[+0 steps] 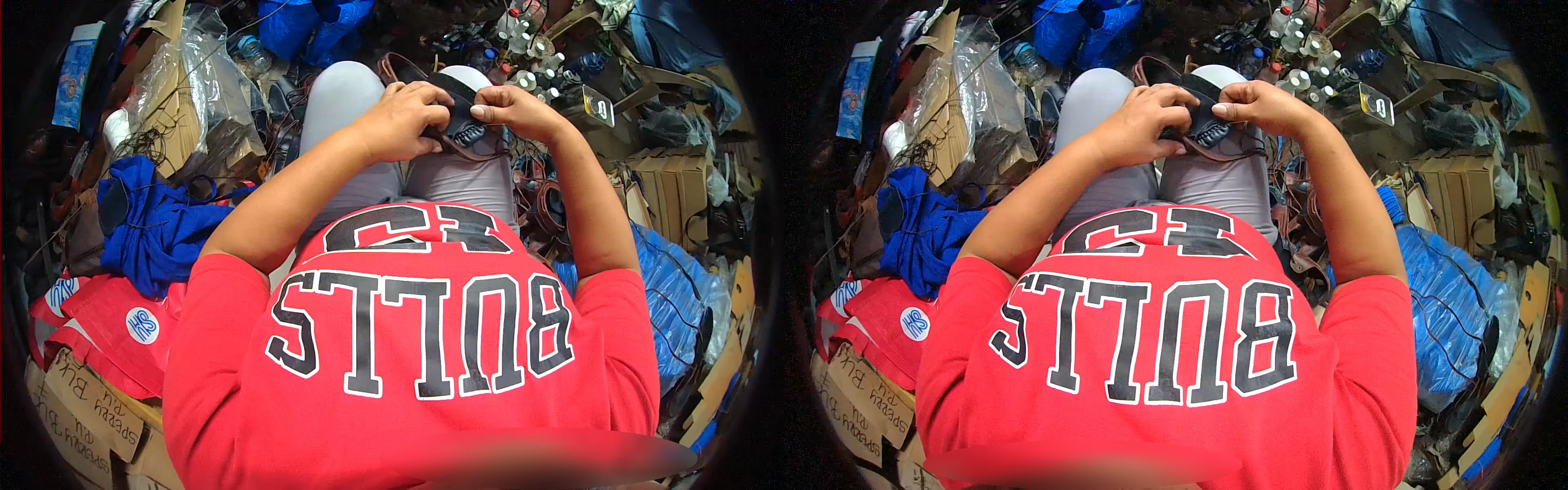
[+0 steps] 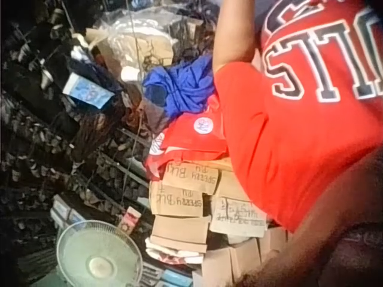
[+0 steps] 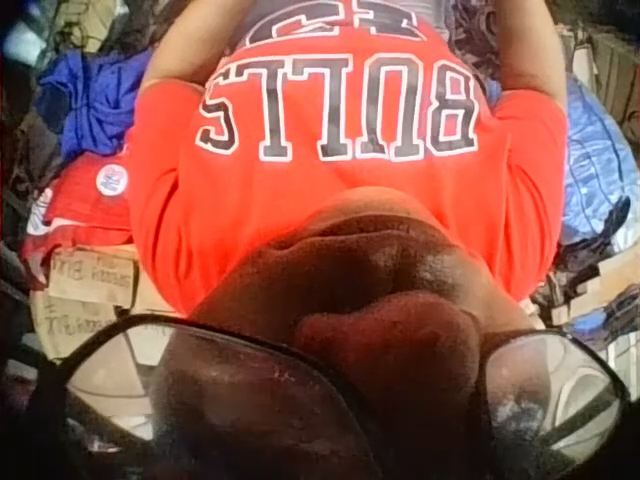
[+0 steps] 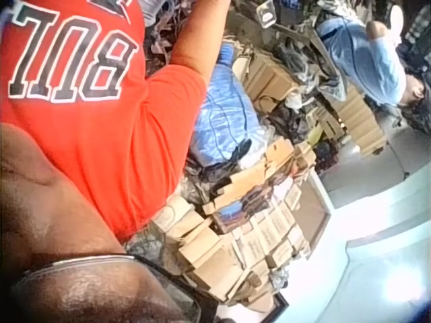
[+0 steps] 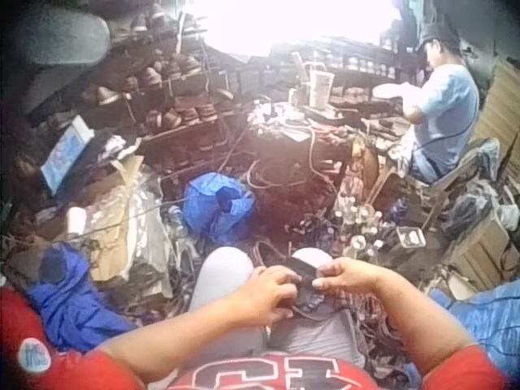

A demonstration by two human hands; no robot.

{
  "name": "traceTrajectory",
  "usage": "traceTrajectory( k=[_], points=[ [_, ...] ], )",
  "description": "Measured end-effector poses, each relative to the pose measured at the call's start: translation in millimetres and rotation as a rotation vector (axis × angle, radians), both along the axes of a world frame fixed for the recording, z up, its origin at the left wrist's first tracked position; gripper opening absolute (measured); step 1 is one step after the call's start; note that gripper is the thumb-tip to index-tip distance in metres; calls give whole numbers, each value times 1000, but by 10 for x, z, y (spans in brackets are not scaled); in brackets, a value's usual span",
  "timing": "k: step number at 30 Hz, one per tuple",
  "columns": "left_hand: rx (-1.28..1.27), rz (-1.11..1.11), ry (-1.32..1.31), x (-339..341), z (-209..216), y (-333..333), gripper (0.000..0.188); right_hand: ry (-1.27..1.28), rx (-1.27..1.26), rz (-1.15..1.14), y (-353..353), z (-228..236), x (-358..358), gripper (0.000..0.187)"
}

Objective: Hand-stitching the edges and components of a leather shoe upper using a needle and thread.

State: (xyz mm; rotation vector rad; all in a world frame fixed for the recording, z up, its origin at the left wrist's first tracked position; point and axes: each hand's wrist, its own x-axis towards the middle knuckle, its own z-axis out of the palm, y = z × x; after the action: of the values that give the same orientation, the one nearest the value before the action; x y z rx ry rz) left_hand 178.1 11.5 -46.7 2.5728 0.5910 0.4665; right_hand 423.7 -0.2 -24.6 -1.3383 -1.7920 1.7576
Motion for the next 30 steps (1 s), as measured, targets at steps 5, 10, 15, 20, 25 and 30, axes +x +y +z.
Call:
traceTrajectory(
  k=[5, 10, 15, 20, 25, 30],
  points=[
    [-163, -135, -211, -277, 269, -7, 29, -35, -36, 64, 71, 7, 34, 29],
    [-773, -199, -350, -721, 1054, 47, 32, -298, 141, 157, 63, 272, -24, 30],
    [-847, -241, -891, -1485, 1042, 715, 30, -289, 211, 160, 87, 182, 4, 32],
    [520, 765, 245, -1581, 707, 594, 21, -270, 220, 193, 137, 150, -48, 30],
    [358, 109, 91, -338, 272, -82, 39, -196, 66, 187, 187, 111, 111, 28],
    [448, -78, -42, 118, -56, -242, 32, -171, -27, 163, 146, 185, 210, 24]
  ],
)
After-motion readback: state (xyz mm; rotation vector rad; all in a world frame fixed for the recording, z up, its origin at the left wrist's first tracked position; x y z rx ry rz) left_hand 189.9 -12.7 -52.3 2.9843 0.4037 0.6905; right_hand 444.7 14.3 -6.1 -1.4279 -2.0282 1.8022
